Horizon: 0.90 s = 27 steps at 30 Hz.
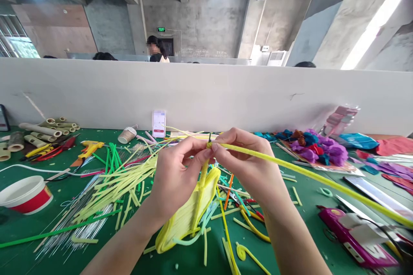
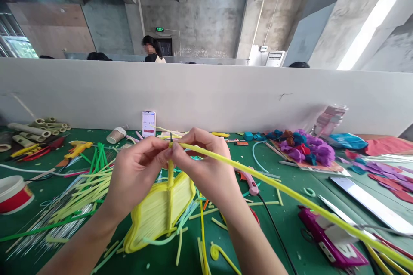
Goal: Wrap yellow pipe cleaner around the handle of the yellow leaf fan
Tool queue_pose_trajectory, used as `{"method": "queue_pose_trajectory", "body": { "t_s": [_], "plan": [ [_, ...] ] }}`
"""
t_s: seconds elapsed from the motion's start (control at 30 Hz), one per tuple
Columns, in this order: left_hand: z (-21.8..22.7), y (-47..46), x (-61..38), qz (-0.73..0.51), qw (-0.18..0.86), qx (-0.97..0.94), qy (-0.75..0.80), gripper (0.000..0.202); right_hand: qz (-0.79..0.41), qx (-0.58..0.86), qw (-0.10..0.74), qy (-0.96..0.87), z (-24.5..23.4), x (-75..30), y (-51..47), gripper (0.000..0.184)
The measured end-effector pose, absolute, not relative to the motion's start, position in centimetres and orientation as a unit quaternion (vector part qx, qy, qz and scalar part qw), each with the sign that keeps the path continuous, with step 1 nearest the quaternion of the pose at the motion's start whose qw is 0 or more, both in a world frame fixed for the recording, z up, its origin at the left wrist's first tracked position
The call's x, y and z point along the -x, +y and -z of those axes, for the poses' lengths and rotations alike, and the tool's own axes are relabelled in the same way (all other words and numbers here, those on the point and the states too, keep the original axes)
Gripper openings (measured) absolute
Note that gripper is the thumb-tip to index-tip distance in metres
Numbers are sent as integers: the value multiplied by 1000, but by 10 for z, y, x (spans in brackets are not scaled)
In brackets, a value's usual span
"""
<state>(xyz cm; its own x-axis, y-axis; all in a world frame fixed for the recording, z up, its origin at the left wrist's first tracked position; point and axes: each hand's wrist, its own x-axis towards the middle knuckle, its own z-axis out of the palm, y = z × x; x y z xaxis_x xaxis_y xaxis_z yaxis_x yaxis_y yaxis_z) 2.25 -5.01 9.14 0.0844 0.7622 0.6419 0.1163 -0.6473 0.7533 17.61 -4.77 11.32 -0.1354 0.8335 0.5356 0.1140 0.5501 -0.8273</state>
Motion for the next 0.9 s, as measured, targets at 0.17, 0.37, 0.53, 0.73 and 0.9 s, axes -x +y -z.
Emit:
{"method": "queue_pose_trajectory", "body": {
  "t_s": [0.17,0.37,0.53,0.73,0.9],
  "plan": [
    [-94,-52,-20,-582,238,-702,333,10,-370,324,561,-666,-113,-177,-47,11],
    [-94,-49,-18,-571,305,-683,338,9,-448,307,553,-632,-114,-177,-45,7],
    [-91,-50,-16,-557,317,-677,363,14,-460,322,550,-618,-112,-176,-43,12],
    [-93,-56,-17,-559,240,-699,375,18,-471,308,545,-621,-111,-176,-40,11],
    [-91,-55,-18,-554,229,-706,377,18,-463,284,542,-641,-110,-178,-40,7]
  ]
}}
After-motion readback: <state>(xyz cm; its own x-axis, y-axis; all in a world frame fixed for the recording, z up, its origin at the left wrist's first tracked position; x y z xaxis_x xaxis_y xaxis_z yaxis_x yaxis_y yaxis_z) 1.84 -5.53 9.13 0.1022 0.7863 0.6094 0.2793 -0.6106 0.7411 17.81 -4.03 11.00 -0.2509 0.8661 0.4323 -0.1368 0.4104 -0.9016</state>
